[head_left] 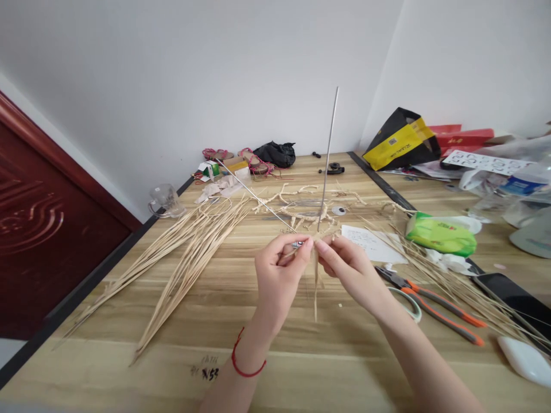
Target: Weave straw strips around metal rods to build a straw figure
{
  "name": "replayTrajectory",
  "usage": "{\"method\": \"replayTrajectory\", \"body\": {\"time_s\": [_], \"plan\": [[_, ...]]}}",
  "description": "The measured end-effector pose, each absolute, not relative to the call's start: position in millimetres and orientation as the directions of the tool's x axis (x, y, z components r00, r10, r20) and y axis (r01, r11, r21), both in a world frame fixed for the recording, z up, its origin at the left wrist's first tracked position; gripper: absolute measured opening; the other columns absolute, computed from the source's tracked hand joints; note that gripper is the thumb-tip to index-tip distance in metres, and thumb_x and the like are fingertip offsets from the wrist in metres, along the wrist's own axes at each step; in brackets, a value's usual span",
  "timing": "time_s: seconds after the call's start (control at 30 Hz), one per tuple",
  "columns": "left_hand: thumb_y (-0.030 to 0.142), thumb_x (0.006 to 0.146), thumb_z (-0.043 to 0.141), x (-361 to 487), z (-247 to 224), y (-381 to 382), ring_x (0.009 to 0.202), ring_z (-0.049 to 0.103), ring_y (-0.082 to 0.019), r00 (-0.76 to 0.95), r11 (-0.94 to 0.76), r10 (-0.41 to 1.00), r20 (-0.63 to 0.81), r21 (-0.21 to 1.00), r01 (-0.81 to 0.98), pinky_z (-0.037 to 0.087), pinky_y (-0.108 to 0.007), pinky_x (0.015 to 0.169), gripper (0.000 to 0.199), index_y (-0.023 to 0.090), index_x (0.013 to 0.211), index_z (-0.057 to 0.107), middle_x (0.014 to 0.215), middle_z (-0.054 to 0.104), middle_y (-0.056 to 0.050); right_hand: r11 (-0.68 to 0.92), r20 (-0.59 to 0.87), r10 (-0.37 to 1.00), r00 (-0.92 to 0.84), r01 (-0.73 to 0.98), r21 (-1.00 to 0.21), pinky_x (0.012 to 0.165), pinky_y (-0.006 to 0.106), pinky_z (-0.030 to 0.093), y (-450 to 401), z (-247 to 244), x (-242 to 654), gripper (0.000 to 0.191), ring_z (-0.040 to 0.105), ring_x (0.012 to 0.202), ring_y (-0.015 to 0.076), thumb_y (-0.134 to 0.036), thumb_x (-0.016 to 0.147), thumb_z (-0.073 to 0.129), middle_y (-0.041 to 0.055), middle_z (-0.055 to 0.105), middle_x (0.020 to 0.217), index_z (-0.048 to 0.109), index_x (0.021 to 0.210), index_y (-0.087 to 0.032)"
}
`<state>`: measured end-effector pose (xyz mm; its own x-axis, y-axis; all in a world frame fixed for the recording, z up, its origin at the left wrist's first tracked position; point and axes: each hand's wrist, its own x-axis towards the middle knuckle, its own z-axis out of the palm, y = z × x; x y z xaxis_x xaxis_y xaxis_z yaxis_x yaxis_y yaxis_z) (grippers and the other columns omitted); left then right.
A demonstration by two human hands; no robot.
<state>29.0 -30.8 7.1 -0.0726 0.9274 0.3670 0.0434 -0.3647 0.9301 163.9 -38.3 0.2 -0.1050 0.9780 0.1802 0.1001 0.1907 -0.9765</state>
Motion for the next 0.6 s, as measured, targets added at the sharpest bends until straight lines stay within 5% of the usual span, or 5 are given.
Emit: {"method": "replayTrajectory", "body": {"time_s": [0.2,0.3,0.4,0.47,0.6], "plan": [[0.029,0.083,0.065,34,0,-30,0.049,0.040,-0.008,-0.123,-0.456,0.874,0.470,0.881,0.128,0.033,-0.020,0.045,0.012,0.018,0.077,0.065,0.057,0.048,0.004,0.180,0.179,0.982,-0.061,0.015,-0.984,0.046,0.023,0.026,-37,-2,162,0.039,0.032,0.051,0.0086,-0.051,0.088,0.056,-0.0061,0.037,0.058,0.046,0.068,-0.020],[0.017,0.086,0.060,39,-3,-37,0.062,0.051,-0.010,-0.085,-0.654,0.647,0.758,0.609,0.448,0.043,-0.022,0.055,0.003,0.018,0.084,0.060,0.073,0.059,-0.001,0.167,0.169,0.985,-0.032,-0.042,-0.985,0.045,0.023,0.025,-37,-3,160,0.040,0.031,0.051,0.0085,-0.052,0.087,0.057,-0.0062,0.036,0.057,0.046,0.066,-0.020],[0.011,0.088,0.055,45,-5,-45,0.070,0.056,-0.013,0.021,-0.668,0.499,0.866,0.369,0.647,0.046,-0.024,0.061,0.007,0.018,0.089,0.056,0.076,0.060,-0.003,0.171,0.171,0.985,0.011,-0.064,-0.983,0.045,0.023,0.026,-38,-2,161,0.043,0.031,0.050,0.0084,-0.053,0.086,0.058,-0.0061,0.036,0.056,0.045,0.064,-0.020],[0.012,0.089,0.053,48,-5,-49,0.069,0.056,-0.013,0.009,-0.660,0.543,0.840,0.420,0.623,0.046,-0.024,0.061,0.006,0.018,0.089,0.054,0.076,0.059,-0.003,0.171,0.170,0.985,0.024,-0.048,-0.984,0.045,0.023,0.026,-39,-1,161,0.044,0.032,0.050,0.0086,-0.054,0.085,0.058,-0.0059,0.036,0.055,0.044,0.062,-0.020],[0.027,0.091,0.054,47,1,-47,0.054,0.049,-0.009,-0.047,-0.502,0.852,0.521,0.840,0.207,0.040,-0.021,0.050,0.010,0.020,0.084,0.051,0.067,0.056,0.002,0.179,0.178,0.983,0.052,-0.013,-0.984,0.046,0.024,0.027,-39,1,161,0.044,0.033,0.050,0.0090,-0.055,0.086,0.057,-0.0054,0.037,0.055,0.044,0.061,-0.020]]}}
